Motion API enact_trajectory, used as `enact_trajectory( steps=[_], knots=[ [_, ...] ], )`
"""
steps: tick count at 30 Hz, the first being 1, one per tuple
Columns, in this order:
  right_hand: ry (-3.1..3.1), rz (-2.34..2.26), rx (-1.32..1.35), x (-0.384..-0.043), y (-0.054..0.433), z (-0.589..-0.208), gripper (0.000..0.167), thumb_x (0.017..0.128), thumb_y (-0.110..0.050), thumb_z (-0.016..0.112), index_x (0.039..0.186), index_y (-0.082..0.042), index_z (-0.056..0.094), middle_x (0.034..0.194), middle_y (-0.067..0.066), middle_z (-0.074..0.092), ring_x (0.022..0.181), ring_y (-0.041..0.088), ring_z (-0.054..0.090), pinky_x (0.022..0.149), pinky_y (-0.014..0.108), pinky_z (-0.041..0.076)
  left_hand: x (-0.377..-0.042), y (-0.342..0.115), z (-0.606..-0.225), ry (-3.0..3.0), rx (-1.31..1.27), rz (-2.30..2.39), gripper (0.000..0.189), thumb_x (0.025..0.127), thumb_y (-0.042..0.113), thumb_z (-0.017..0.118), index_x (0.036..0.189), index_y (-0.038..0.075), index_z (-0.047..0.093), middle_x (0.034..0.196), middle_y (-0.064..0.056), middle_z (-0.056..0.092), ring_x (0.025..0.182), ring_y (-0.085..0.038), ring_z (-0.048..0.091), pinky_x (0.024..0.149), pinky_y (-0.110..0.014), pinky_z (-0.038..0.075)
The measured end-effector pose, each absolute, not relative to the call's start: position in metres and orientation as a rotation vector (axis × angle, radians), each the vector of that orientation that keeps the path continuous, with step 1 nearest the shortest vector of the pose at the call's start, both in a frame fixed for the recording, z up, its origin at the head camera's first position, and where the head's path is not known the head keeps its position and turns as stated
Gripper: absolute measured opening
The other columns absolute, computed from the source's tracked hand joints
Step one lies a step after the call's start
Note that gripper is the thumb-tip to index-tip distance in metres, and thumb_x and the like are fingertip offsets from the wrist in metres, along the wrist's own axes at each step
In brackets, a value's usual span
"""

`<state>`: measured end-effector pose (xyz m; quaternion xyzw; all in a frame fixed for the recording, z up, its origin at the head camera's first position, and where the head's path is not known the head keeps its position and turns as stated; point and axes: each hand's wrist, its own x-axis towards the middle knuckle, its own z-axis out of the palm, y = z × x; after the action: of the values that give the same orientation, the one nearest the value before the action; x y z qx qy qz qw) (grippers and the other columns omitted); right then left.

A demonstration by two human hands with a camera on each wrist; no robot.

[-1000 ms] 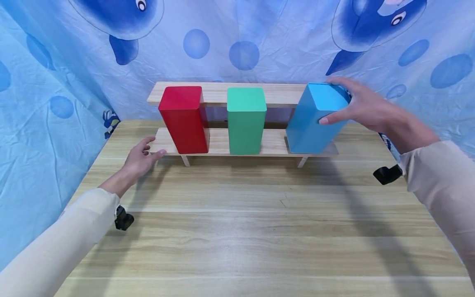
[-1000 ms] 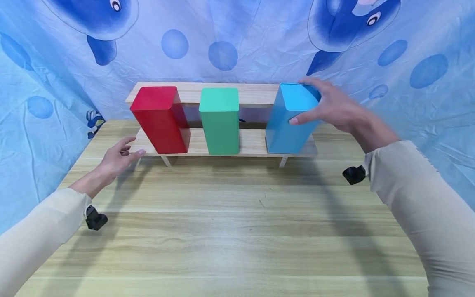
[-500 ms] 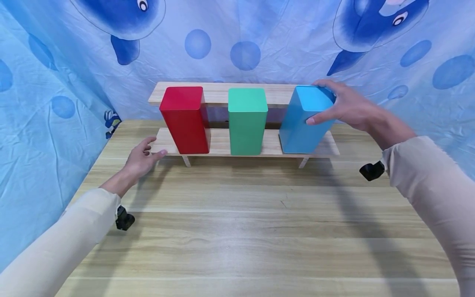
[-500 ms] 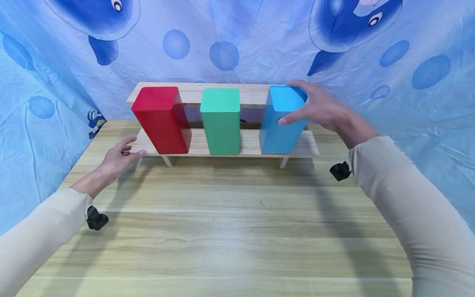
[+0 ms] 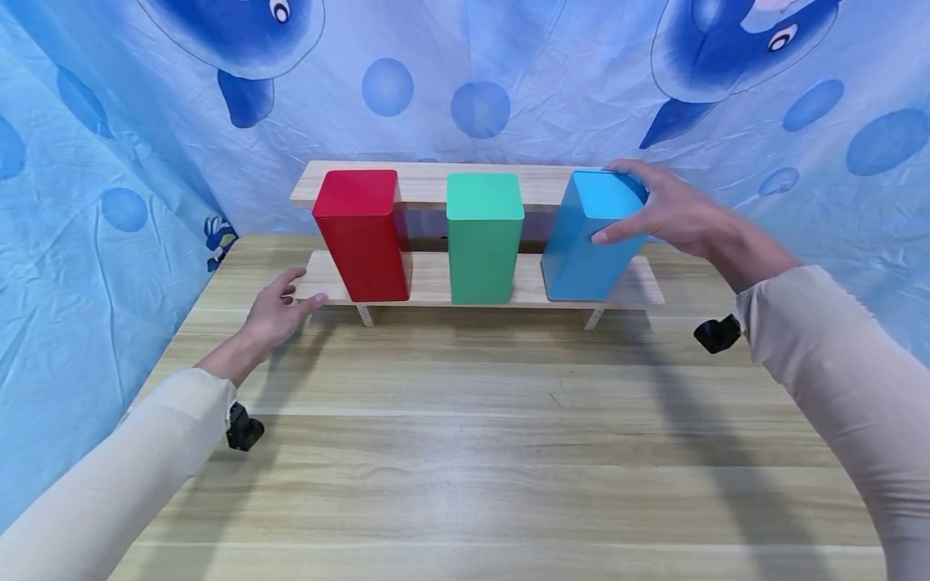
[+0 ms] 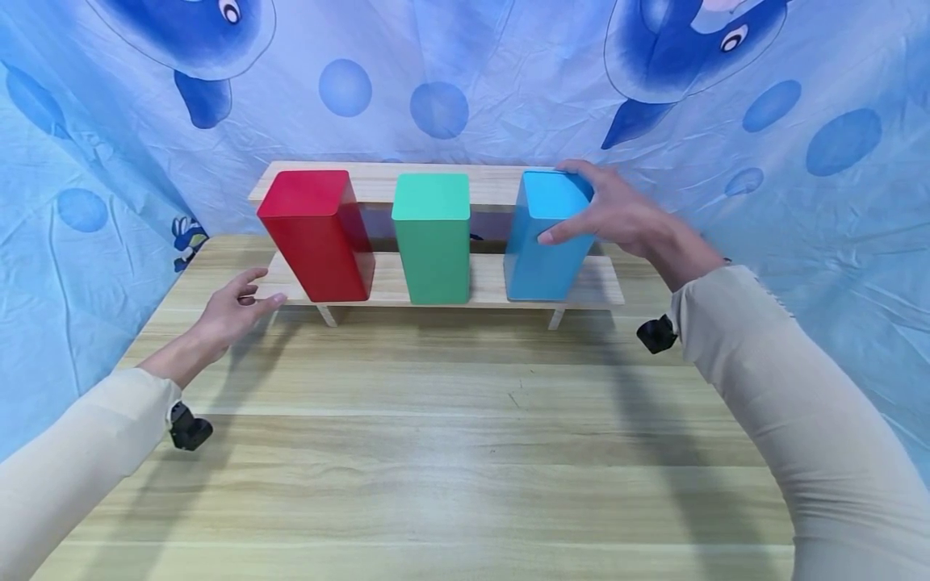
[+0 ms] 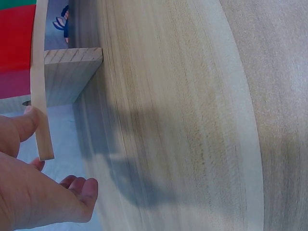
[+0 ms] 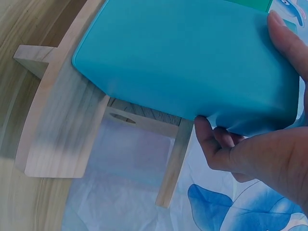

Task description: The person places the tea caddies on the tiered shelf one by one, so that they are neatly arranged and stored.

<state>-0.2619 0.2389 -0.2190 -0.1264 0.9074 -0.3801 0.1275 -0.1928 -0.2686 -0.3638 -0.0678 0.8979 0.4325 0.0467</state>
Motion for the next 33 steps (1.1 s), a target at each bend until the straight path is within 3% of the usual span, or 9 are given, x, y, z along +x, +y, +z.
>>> enact_trajectory(
  steps=[33],
  knots=[
    [2.584, -1.062, -0.379, -0.277, 0.235, -0.22, 0.106, 0.075, -0.029, 0.084, 0.155, -0.021, 0.015, 0.148, 0.015, 0.026, 0.126, 0.036, 0.034, 0.1, 0.053, 0.038, -0.197, -0.266, -0.364, 2.735, -0.229, 1.329, 0.077, 0.096, 0.037, 0.057, 0.155, 0.011, 0.014, 0.152, -0.033, 0.018, 0.136, -0.05, 0.024, 0.107, -0.06, 0.03]
  ],
)
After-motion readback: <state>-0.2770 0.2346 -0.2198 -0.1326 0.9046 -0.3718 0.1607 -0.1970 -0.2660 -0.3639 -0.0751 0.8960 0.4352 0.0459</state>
